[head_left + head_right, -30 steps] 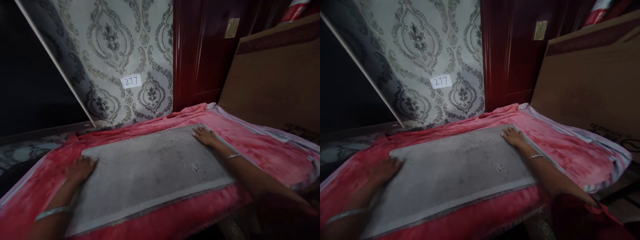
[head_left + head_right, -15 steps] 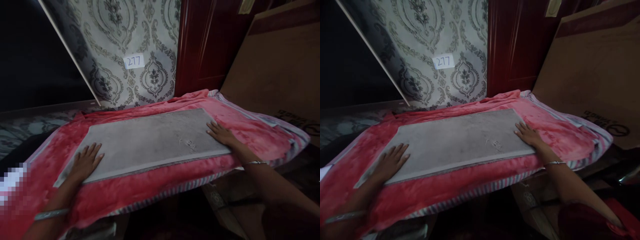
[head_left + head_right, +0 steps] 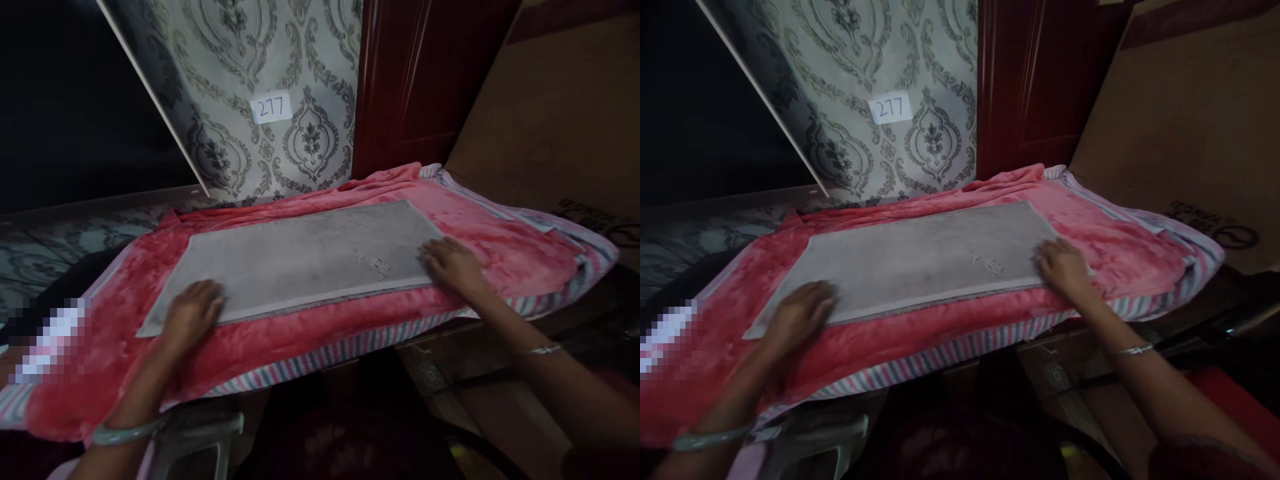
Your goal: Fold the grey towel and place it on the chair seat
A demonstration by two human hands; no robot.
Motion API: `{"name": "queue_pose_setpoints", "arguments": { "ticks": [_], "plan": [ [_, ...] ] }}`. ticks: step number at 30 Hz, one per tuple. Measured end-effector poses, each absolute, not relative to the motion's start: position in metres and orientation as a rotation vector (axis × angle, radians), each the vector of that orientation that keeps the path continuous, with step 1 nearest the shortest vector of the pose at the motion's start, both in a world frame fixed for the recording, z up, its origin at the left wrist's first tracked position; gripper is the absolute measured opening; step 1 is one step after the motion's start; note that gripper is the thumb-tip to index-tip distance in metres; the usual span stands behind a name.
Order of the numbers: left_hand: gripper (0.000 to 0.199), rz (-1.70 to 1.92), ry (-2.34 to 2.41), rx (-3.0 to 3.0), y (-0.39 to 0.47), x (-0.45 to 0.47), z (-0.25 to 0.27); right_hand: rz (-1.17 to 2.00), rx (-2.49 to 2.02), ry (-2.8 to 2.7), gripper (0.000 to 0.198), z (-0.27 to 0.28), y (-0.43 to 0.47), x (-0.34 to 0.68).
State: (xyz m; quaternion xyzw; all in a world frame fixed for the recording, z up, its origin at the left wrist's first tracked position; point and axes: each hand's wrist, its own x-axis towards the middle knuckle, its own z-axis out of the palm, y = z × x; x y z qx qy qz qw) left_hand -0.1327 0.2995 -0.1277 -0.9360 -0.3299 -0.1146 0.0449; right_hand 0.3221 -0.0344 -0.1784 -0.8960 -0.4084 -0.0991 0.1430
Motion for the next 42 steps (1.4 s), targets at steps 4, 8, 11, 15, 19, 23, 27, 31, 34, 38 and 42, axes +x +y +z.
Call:
{"name": "queue_pose_setpoints", "arguments": {
  "ticks": [4,8,11,15,19,23,27,31,34,38,42],
  "plan": [
    [0.04,-0.466,-0.516,-3.103,0.252,-0.081,-0.152,-0.173,-1.991,-1.559,0.042,-0.178,0.003,0.241],
    [0.034,-0.579,-0.42,-3.065,0.227,-0.057,-0.164,-0.166,-1.757,-1.689,0.033,-0.193,0.024,0.204],
    [0.03,-0.596,-0.391,-3.065,0.228,-0.057,-0.165,-0.174,-1.746,-1.661,0.031,-0.201,0.025,0.206],
    [0.029,-0.621,-0.379,-3.072,0.233,-0.06,-0.167,-0.124,-1.772,-1.646,0.034,-0.2,0.022,0.213],
    [0.031,-0.647,-0.405,-3.026,0.231,-0.058,-0.171,-0.087,-1.799,-1.651,0.033,-0.194,0.023,0.212],
    [0.031,-0.685,-0.394,-2.998,0.229,-0.055,-0.17,-0.185,-1.842,-1.697,0.03,-0.192,0.027,0.206],
    [0.029,-0.709,-0.302,-2.999,0.23,-0.056,-0.167,-0.279,-1.85,-1.685,0.031,-0.195,0.029,0.202],
    [0.027,-0.756,-0.232,-2.982,0.231,-0.057,-0.167,-0.343,-1.782,-1.649,0.031,-0.201,0.028,0.201],
    [0.027,-0.778,-0.221,-2.978,0.23,-0.058,-0.168,-0.385,-1.724,-1.623,0.029,-0.205,0.026,0.2],
    [0.027,-0.722,-0.2,-2.98,0.23,-0.058,-0.168,-0.426,-1.694,-1.599,0.028,-0.209,0.025,0.199],
    [0.026,-0.715,-0.196,-2.979,0.229,-0.057,-0.168,-0.442,-1.68,-1.588,0.026,-0.212,0.026,0.198]
  ]
}}
